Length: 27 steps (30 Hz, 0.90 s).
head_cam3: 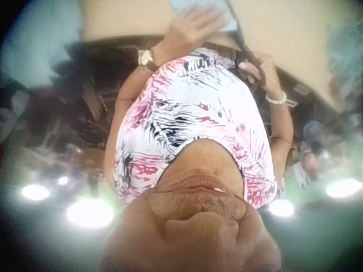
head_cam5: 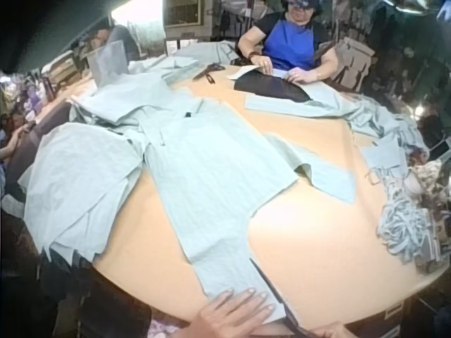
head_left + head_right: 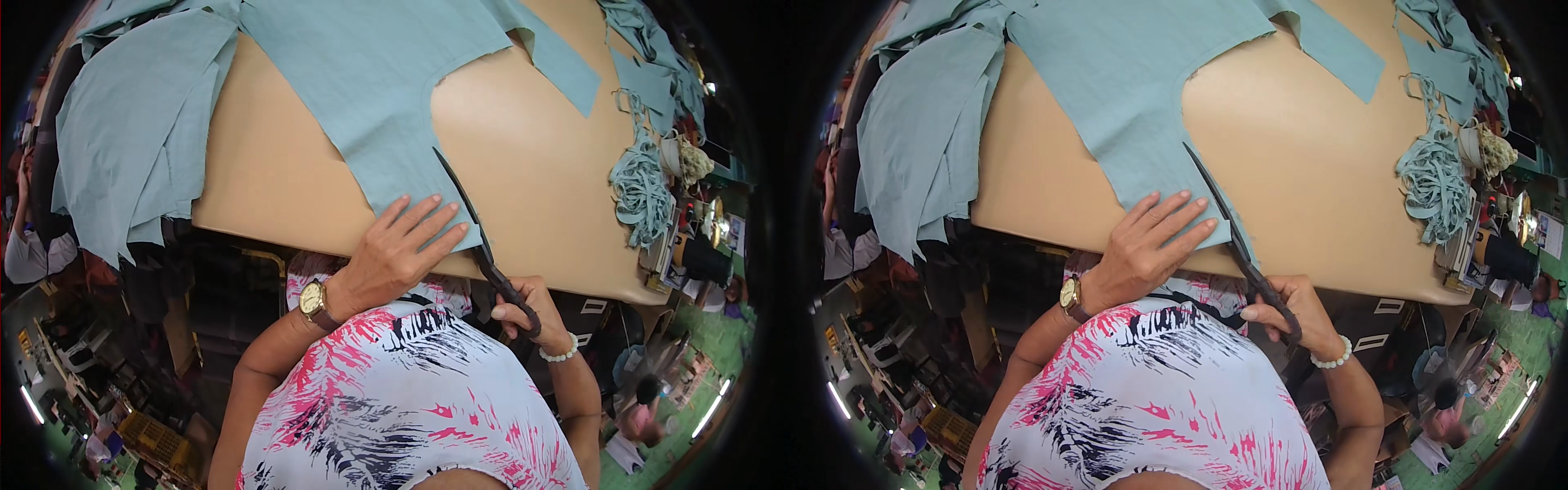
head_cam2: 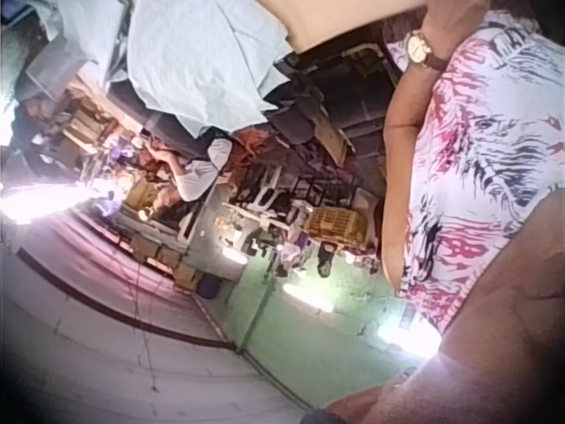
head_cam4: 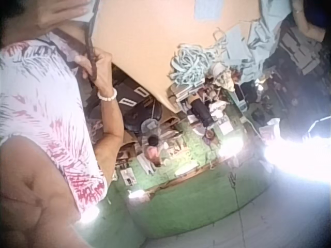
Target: The person lays out fabric pieces on a table and cuts them along the edges with shears.
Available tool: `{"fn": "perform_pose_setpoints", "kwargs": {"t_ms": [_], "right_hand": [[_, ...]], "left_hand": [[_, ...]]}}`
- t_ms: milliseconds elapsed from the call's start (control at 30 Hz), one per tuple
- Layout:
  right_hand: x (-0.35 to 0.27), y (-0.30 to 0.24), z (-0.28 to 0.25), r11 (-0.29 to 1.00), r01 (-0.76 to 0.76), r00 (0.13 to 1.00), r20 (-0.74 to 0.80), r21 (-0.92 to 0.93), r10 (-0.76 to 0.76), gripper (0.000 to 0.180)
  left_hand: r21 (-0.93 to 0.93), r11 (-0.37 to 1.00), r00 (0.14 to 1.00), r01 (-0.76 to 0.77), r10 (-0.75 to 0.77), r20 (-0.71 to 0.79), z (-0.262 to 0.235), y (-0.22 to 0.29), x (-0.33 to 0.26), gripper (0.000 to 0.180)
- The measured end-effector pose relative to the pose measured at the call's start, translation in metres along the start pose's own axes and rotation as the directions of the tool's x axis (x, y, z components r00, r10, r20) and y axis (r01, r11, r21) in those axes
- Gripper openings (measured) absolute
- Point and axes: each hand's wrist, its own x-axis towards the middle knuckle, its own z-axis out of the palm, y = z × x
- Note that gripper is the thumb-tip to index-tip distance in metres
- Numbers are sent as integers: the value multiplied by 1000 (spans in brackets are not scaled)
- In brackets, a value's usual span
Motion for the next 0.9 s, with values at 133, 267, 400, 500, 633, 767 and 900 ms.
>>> {"fn": "perform_pose_setpoints", "kwargs": {"t_ms": [133, 267, 400, 500, 633, 767, 900], "right_hand": [[3, -1, 2, 998, 63, 998, 31, 24, -63, 28], [5, 2, 2, 997, 71, 997, 30, 15, -72, 33], [5, 5, 0, 998, 44, 999, 29, 52, -45, 29], [6, 10, -1, 995, 46, 998, 44, 89, -50, 27], [6, 10, -4, 985, 98, 987, 110, 144, -114, 28], [10, 3, -4, 982, 131, 977, 152, 138, -151, 33], [13, 1, -2, 984, 134, 981, 121, 117, -148, 51]], "left_hand": [[-23, 1000, 1000, 1, -1, -3, -1, 2, 0, 40], [-33, 999, 1000, 4, -5, -6, 1, 0, -3, 41], [-58, 989, 989, 139, -136, 51, -10, 4, -1, 55], [-32, 979, 974, 203, -199, 109, -11, -1, -1, 65], [15, 988, 976, 151, -151, 156, -9, -2, -4, 67], [16, 991, 978, 130, -131, 161, -10, 0, -4, 67], [-15, 992, 972, 123, -117, 205, -16, 5, -3, 65]]}}
